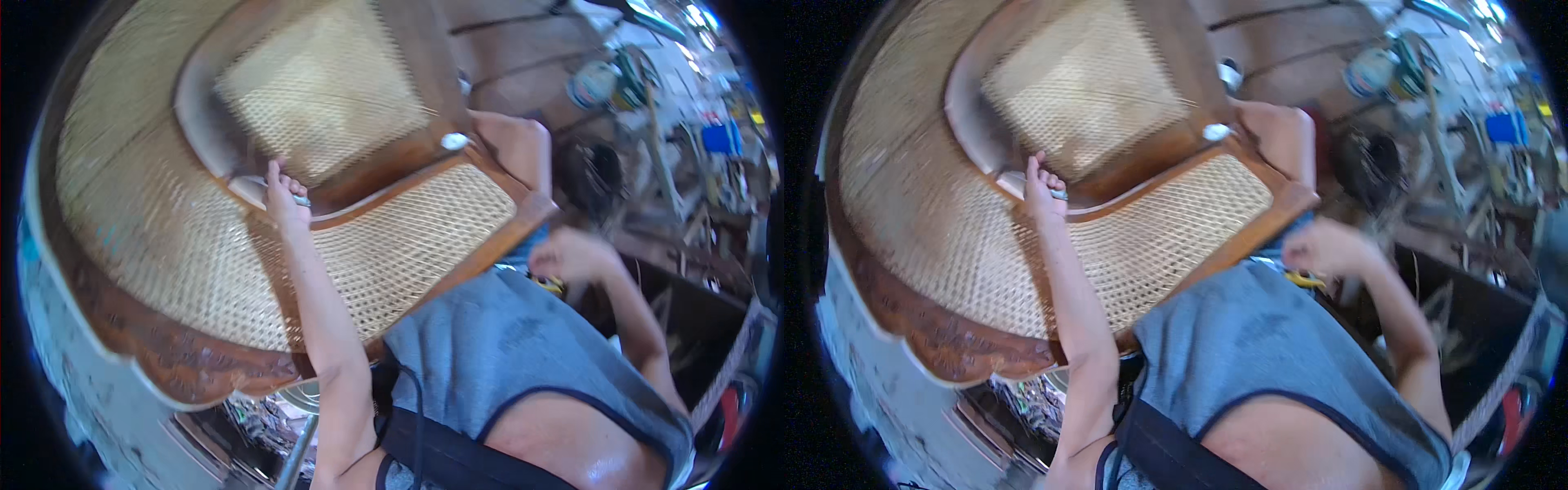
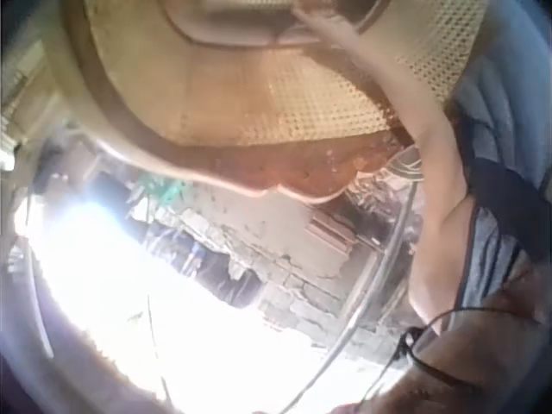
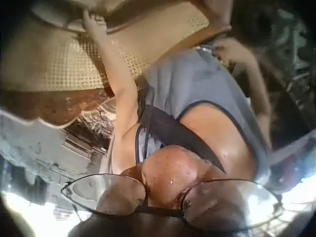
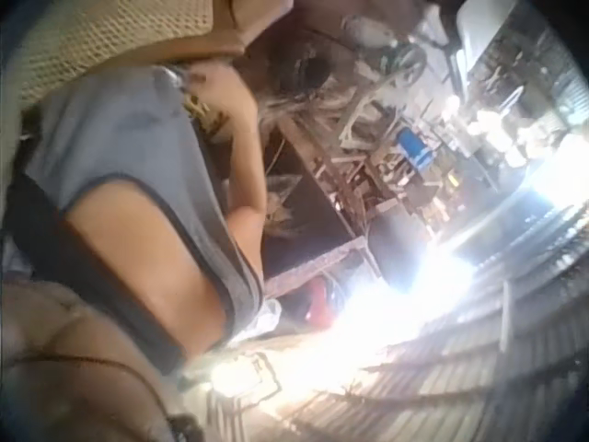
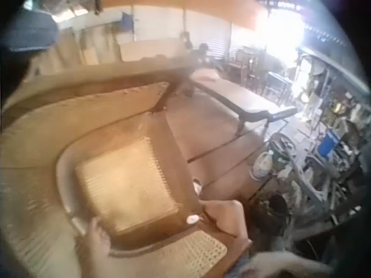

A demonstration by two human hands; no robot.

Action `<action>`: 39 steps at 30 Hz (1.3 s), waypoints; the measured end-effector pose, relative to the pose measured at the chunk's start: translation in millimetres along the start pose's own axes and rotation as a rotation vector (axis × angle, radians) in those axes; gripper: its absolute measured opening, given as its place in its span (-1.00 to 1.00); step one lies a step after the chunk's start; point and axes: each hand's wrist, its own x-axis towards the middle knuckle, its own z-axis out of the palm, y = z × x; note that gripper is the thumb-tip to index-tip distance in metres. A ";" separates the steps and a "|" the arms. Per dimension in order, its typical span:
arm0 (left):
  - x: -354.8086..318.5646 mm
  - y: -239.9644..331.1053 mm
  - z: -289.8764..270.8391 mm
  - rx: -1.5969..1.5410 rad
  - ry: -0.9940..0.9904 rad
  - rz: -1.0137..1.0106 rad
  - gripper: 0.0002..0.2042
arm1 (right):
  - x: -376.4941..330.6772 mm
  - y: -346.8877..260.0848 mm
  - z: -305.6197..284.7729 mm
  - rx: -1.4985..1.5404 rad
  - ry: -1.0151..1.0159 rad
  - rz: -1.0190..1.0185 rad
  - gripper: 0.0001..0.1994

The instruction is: Repairing or constructing a chair by weaving rattan strands into the seat and back frames.

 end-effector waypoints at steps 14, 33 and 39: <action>75.3 -4.2 -29.7 1.015 0.295 1.038 -0.70 | -60.7 42.6 29.6 0.086 -0.212 0.215 -0.73; 92.9 20.8 -17.7 0.629 0.175 0.702 -0.79 | 386.7 -252.0 -54.5 -0.284 0.160 -0.299 -0.79; 81.9 29.6 -10.4 0.546 0.114 0.650 -0.78 | 410.0 -262.0 -41.7 -0.275 0.223 -0.279 -0.76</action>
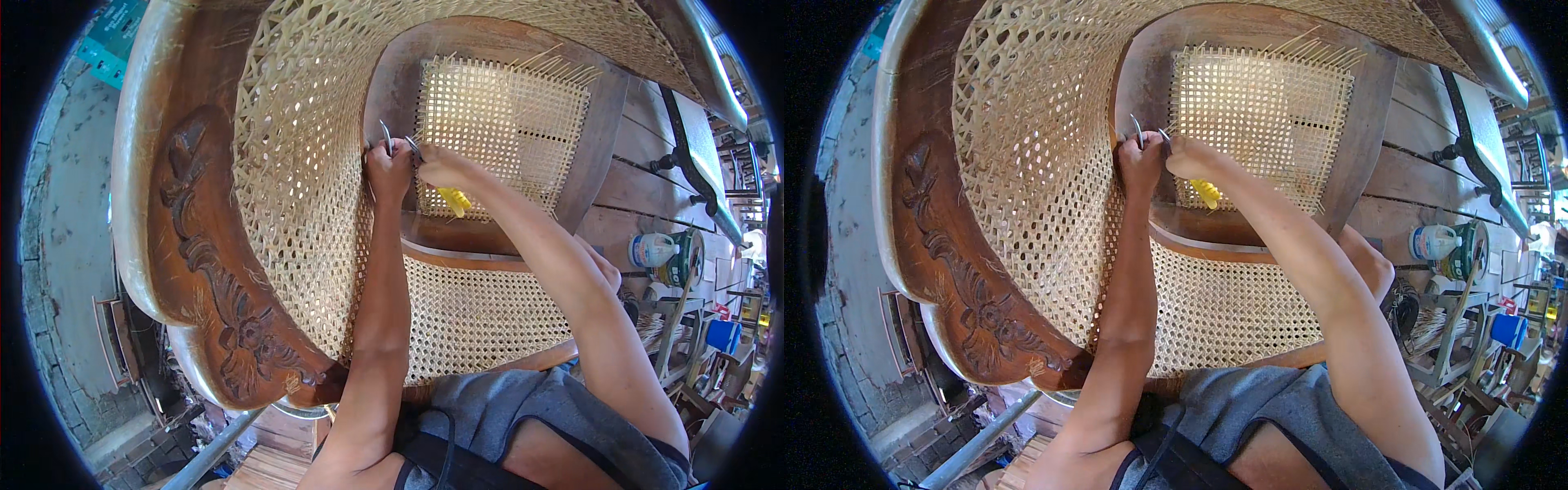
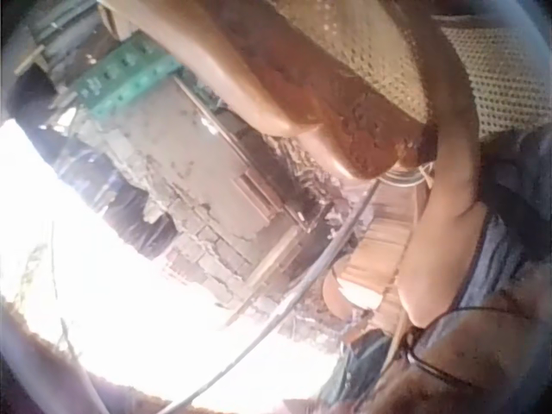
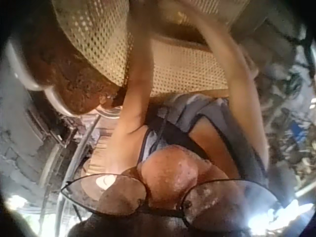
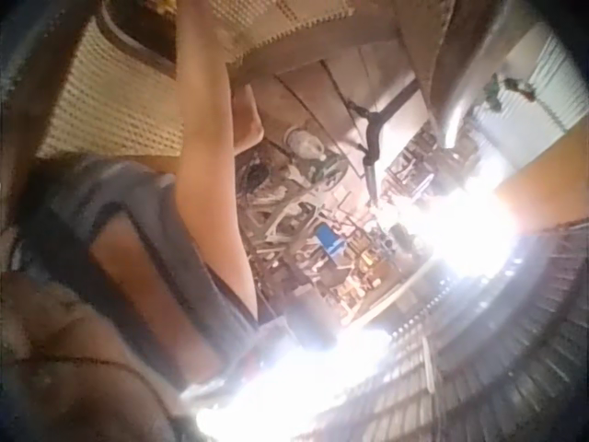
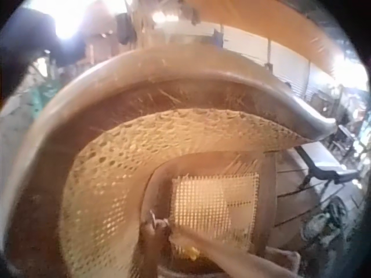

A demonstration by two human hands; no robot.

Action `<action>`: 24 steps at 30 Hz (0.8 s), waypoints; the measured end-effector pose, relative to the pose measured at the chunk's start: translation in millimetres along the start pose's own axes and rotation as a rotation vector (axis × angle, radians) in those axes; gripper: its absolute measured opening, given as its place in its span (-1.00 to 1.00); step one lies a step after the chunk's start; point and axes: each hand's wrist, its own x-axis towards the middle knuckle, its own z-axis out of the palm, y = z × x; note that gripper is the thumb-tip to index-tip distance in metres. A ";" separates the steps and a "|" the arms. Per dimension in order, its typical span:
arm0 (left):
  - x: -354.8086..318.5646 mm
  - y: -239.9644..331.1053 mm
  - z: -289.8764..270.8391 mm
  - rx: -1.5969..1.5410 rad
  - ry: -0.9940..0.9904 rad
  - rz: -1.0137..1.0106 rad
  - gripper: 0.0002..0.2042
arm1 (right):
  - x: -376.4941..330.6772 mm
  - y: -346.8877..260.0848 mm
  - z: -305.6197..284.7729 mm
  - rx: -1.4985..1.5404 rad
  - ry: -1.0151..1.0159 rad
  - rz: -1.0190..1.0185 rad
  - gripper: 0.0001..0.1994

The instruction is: Repairing or constructing a chair by weaving rattan strands into the seat and back frames.

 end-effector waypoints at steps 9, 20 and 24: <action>-4.5 -38.2 -9.1 0.033 0.035 0.043 -0.72 | -65.6 -5.5 -11.9 -0.172 -0.056 -0.040 -0.73; -26.2 133.2 -2.1 -0.313 -0.625 -0.309 -0.83 | -493.3 132.3 70.6 -0.133 -0.168 0.338 -0.71; -65.5 196.4 -4.0 -0.255 -0.750 -0.270 -0.87 | -482.7 145.5 119.9 -0.155 0.122 0.194 -0.80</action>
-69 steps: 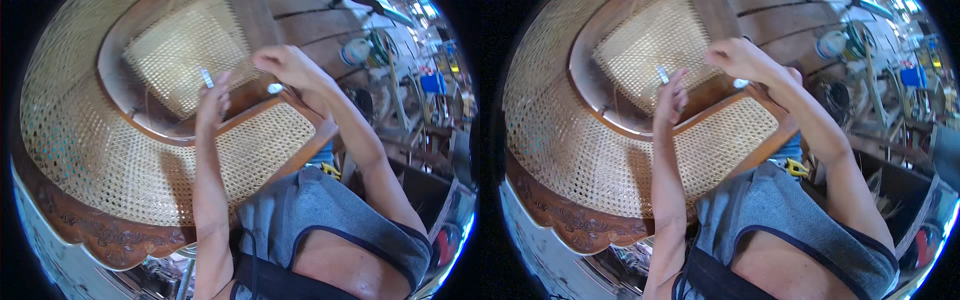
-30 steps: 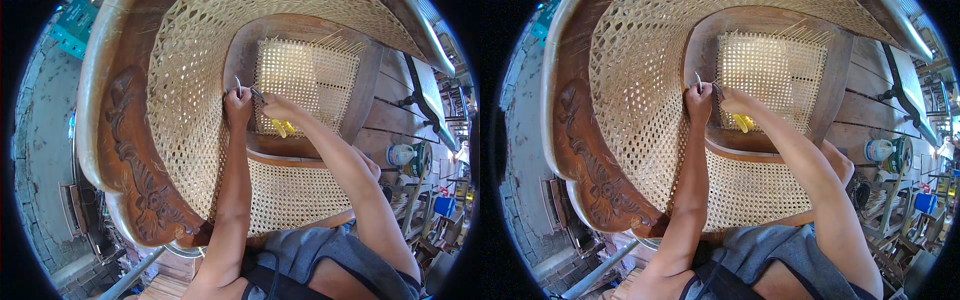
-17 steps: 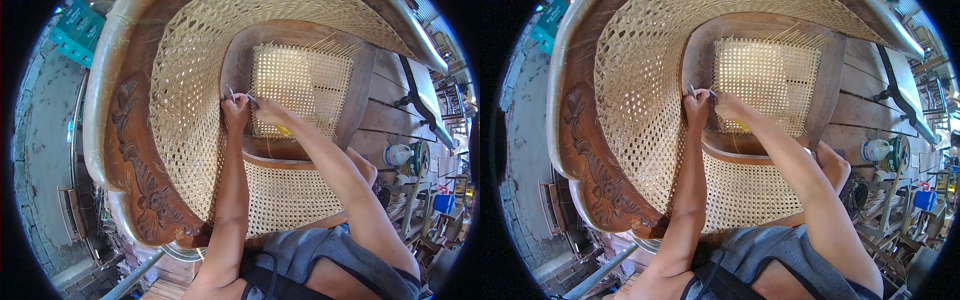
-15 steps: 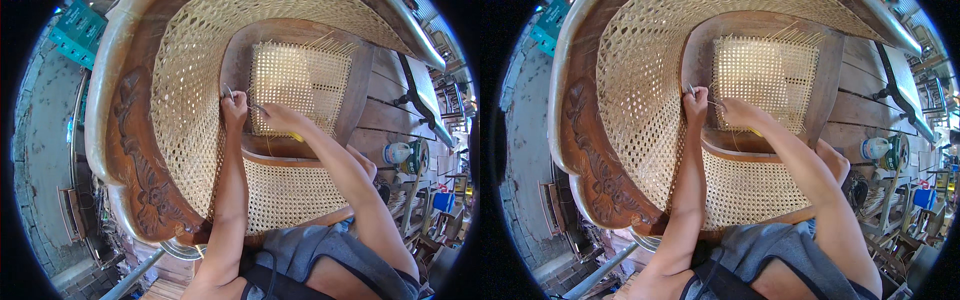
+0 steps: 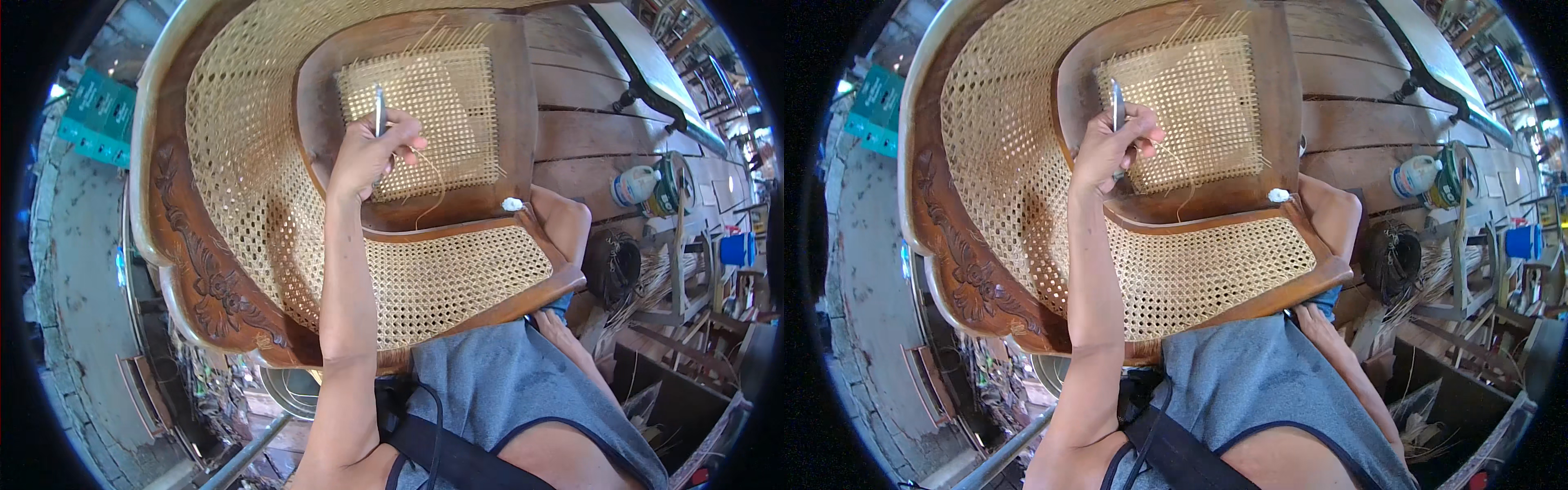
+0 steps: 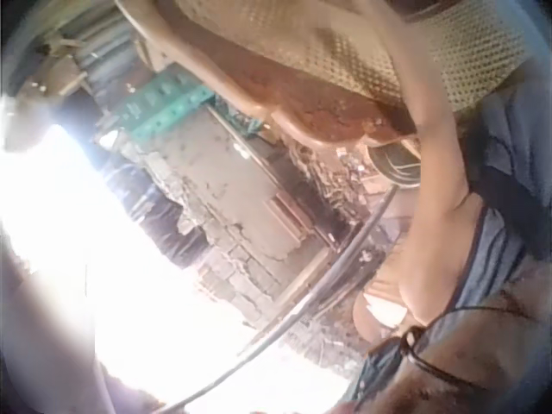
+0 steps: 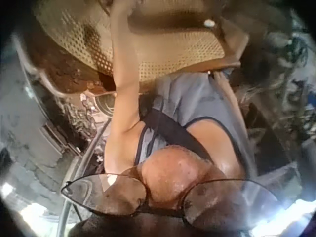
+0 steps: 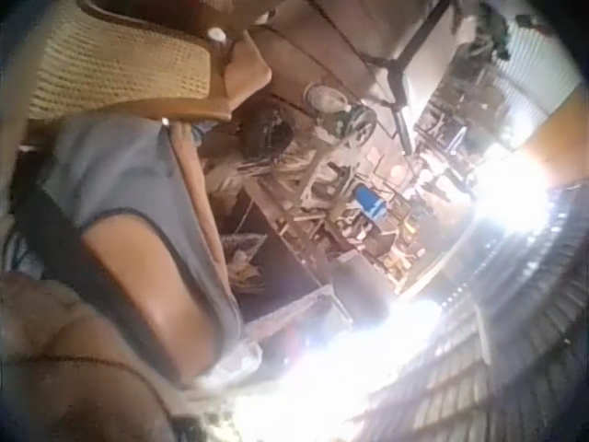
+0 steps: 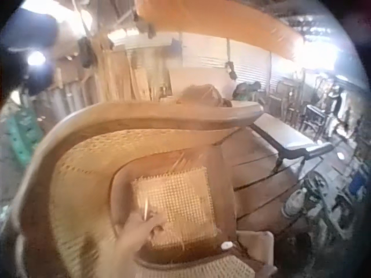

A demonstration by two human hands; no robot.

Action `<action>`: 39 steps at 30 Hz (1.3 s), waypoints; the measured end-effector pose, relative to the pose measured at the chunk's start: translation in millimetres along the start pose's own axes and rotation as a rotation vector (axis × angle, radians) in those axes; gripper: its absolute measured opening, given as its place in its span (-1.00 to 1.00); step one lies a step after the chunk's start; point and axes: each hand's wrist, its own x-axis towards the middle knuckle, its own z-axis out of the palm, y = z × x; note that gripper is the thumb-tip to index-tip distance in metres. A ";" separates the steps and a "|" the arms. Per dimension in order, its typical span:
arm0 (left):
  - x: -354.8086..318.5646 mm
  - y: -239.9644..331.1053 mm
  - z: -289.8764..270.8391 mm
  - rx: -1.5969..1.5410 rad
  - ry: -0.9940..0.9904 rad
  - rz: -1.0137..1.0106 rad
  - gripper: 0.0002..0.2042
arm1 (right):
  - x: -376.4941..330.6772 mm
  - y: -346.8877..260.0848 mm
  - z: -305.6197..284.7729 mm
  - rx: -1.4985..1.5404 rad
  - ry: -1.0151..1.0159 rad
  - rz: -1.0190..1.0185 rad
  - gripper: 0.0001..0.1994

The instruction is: Repairing or constructing a chair by weaving rattan strands into the seat and back frames.

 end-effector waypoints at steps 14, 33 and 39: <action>-69.5 35.7 211.8 0.053 -0.584 0.327 -0.85 | 95.1 -80.0 -133.2 0.580 0.786 -0.497 -0.80; -77.0 11.1 102.6 0.409 -0.534 -0.224 -0.81 | 50.2 78.9 -211.7 1.585 0.933 -0.346 -0.73; -75.8 0.7 105.1 0.302 -0.562 -0.227 -0.79 | 68.2 82.2 -216.9 1.698 1.089 -0.281 -0.75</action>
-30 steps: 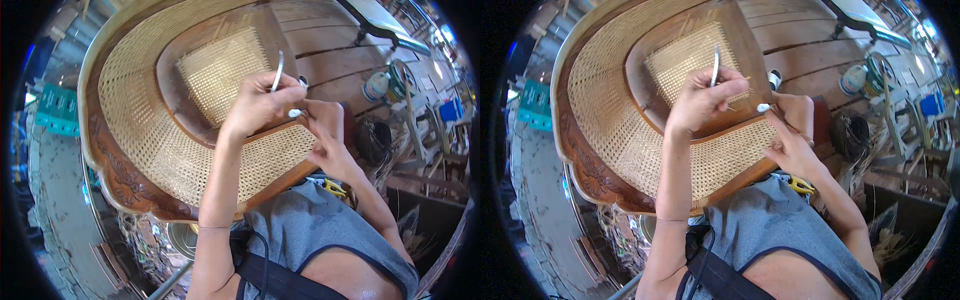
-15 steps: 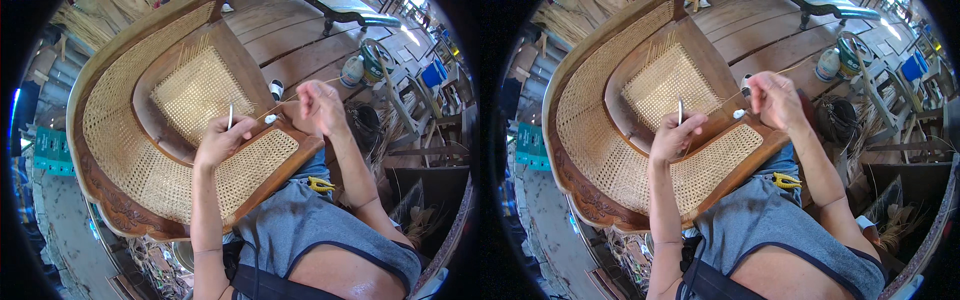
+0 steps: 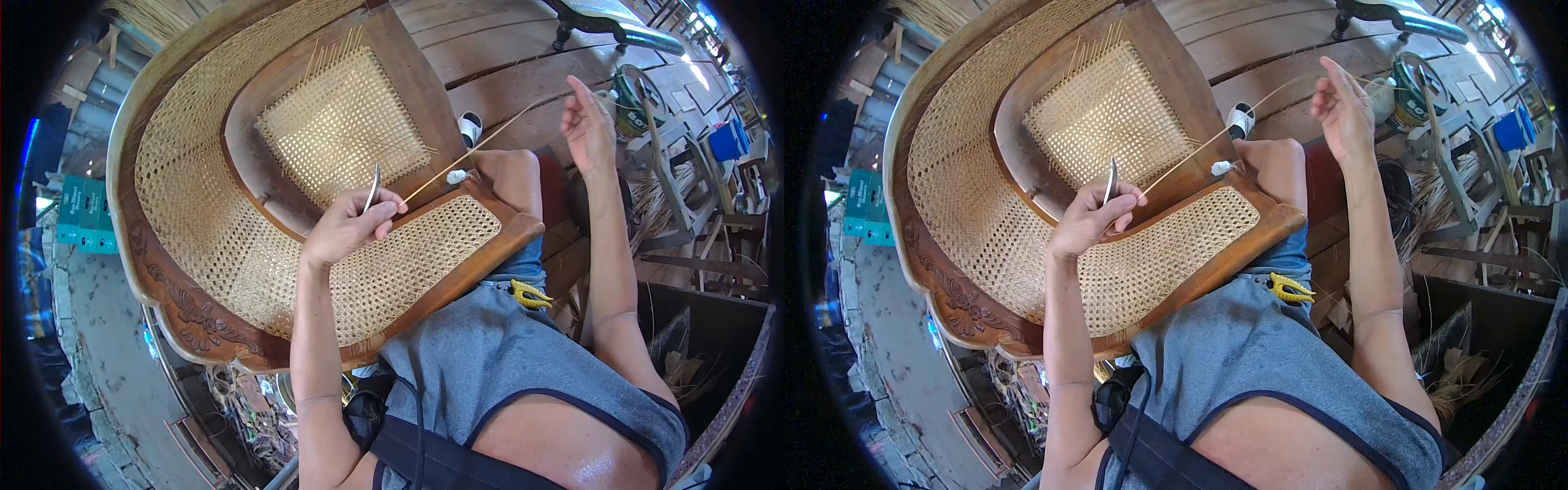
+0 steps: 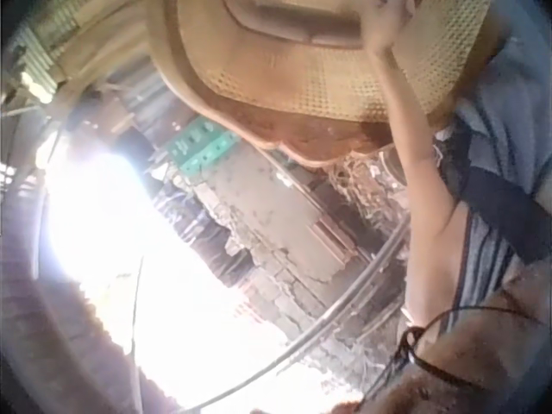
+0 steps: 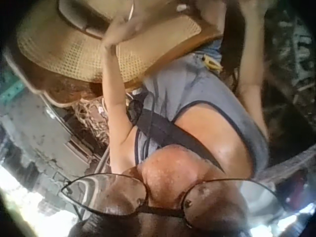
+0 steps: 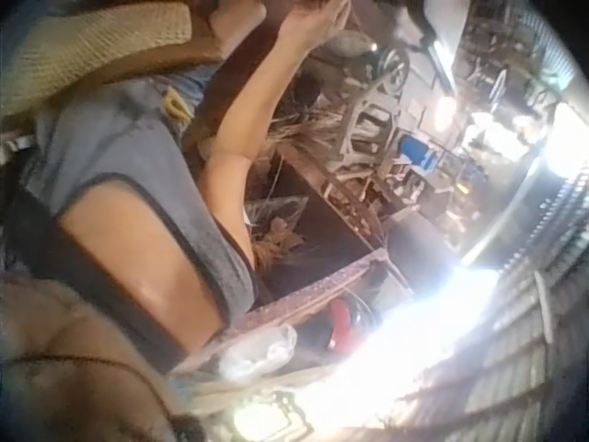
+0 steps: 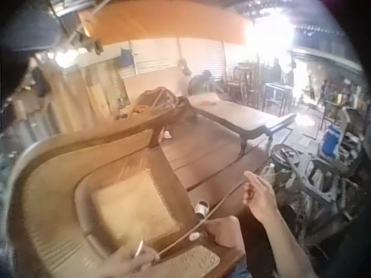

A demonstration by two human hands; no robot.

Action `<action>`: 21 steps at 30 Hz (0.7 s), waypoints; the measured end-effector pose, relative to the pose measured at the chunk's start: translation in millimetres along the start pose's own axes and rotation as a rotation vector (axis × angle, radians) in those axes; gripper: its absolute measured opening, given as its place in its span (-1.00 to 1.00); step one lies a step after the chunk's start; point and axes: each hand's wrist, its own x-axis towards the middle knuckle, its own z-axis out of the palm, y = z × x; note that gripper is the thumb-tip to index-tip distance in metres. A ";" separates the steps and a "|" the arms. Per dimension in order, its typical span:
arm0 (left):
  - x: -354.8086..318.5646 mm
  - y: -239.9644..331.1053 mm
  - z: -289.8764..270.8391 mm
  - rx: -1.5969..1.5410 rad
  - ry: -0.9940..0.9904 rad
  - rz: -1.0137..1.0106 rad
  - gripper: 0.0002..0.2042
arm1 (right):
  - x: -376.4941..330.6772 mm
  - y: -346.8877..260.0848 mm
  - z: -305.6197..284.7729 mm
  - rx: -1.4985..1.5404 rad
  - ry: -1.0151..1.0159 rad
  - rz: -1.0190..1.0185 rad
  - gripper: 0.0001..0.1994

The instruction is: Repairing or constructing a chair by weaving rattan strands into the seat and back frames.

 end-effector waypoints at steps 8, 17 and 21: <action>18.5 -10.5 30.1 -0.211 -0.046 0.008 -0.80 | -96.8 74.9 86.2 -0.255 -0.515 0.502 -0.82; 9.8 -28.5 31.7 -0.193 0.166 0.077 -0.85 | -94.7 89.9 86.7 -0.063 -0.293 0.459 -0.86; 3.9 -35.2 24.2 -0.230 0.102 0.047 -0.83 | -82.1 88.4 87.0 -0.176 -0.258 0.363 -0.86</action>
